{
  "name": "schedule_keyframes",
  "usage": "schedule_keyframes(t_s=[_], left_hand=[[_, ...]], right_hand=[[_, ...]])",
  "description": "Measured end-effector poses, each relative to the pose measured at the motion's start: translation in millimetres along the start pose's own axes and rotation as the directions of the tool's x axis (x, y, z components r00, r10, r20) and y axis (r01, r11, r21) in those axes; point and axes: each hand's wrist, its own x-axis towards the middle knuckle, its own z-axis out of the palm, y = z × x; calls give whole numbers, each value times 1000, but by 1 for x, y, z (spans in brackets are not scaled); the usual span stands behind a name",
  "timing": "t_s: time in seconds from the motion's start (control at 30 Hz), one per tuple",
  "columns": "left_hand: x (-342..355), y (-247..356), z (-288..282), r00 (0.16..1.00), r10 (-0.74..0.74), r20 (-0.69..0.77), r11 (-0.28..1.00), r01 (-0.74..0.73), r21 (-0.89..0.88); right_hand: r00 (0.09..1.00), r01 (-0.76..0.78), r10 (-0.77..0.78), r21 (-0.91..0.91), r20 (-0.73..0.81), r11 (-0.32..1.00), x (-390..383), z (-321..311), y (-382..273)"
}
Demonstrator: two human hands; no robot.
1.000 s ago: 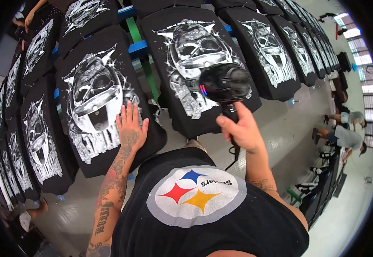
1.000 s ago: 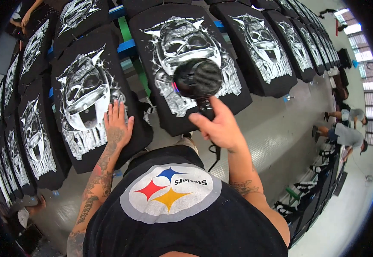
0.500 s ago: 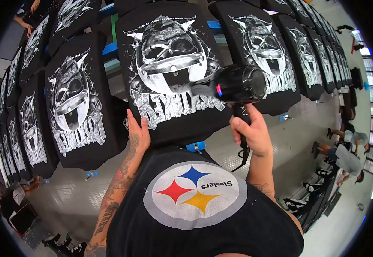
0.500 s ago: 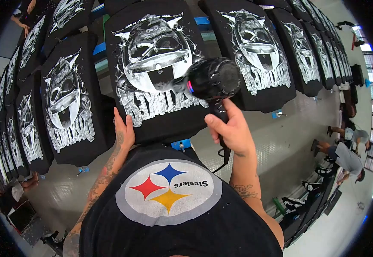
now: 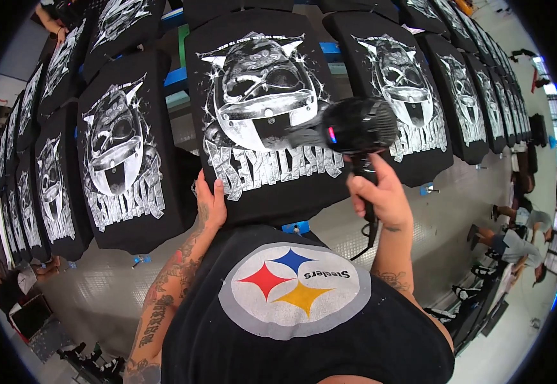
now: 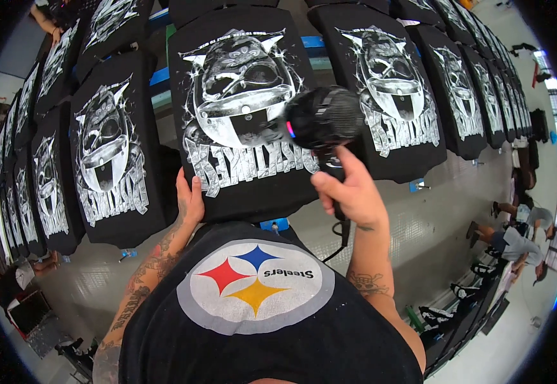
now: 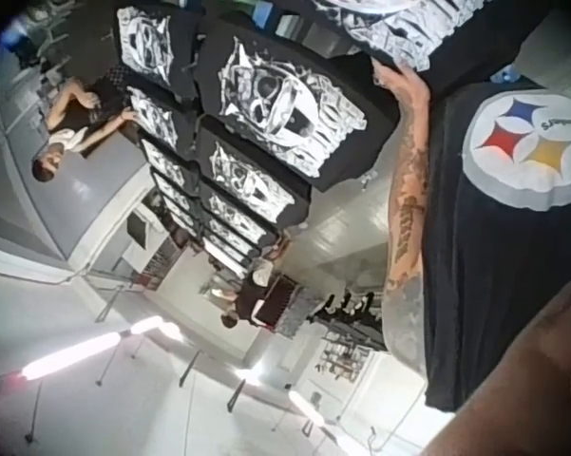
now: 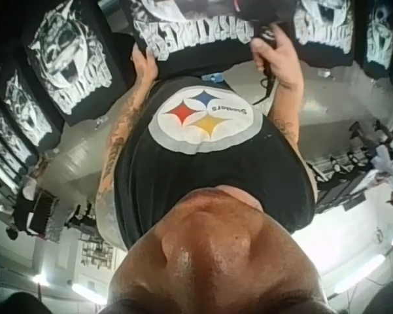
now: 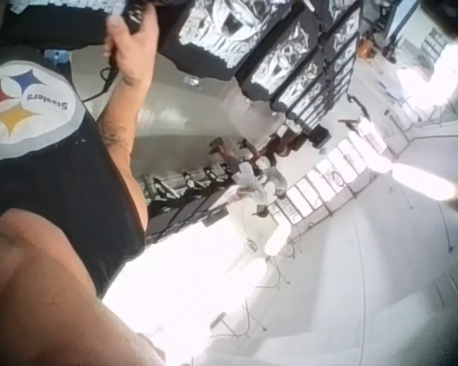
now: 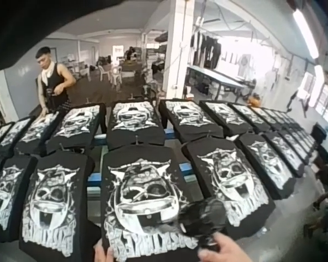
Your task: Using a heat gun to dry ink on a large batch of screen-printed t-shirts.
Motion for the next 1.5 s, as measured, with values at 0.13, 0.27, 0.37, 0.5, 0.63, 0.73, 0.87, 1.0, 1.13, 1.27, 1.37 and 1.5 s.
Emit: schedule_keyframes(t_s=[0.13,0.27,0.37,0.5,0.63,0.73,0.87,1.0,1.13,1.27,1.37,1.5], left_hand=[[4,-5,-1,993,42,-112,997,-50,-65],[9,8,-3,949,-7,-316,968,-73,-241],[15,8,-8,919,-73,-387,921,-87,-380],[25,7,-18,923,-112,-367,905,-58,-422],[39,9,-10,924,-85,-374,895,-95,-436],[46,12,-3,929,-48,-366,917,-104,-385],[55,15,0,935,19,-353,933,-144,-329],[59,19,-3,944,6,-330,926,-130,-355],[56,19,-3,942,-23,-334,920,-110,-375],[50,17,-3,913,48,-404,960,-154,-234],[40,1,0,939,-27,-343,990,-21,-136],[36,-19,7,976,-78,-202,991,54,-122]], right_hand=[[980,-29,45,-83,192,996,37,60,-10],[937,-77,177,-316,301,946,64,103,-21],[895,-85,232,-366,380,927,62,115,-30],[917,-140,243,-315,316,939,39,88,-26],[989,-134,143,-224,23,965,0,42,-17],[976,-99,50,-227,-210,969,-26,16,-21],[947,-96,10,-254,-320,962,-41,6,-21],[980,-134,121,-73,-160,988,-30,28,-6],[966,-173,181,-59,185,983,-5,65,7],[922,-202,228,-116,313,973,2,72,6],[966,-153,187,-187,178,970,-9,40,-1],[986,-139,115,-214,-122,967,-40,-6,-20]])
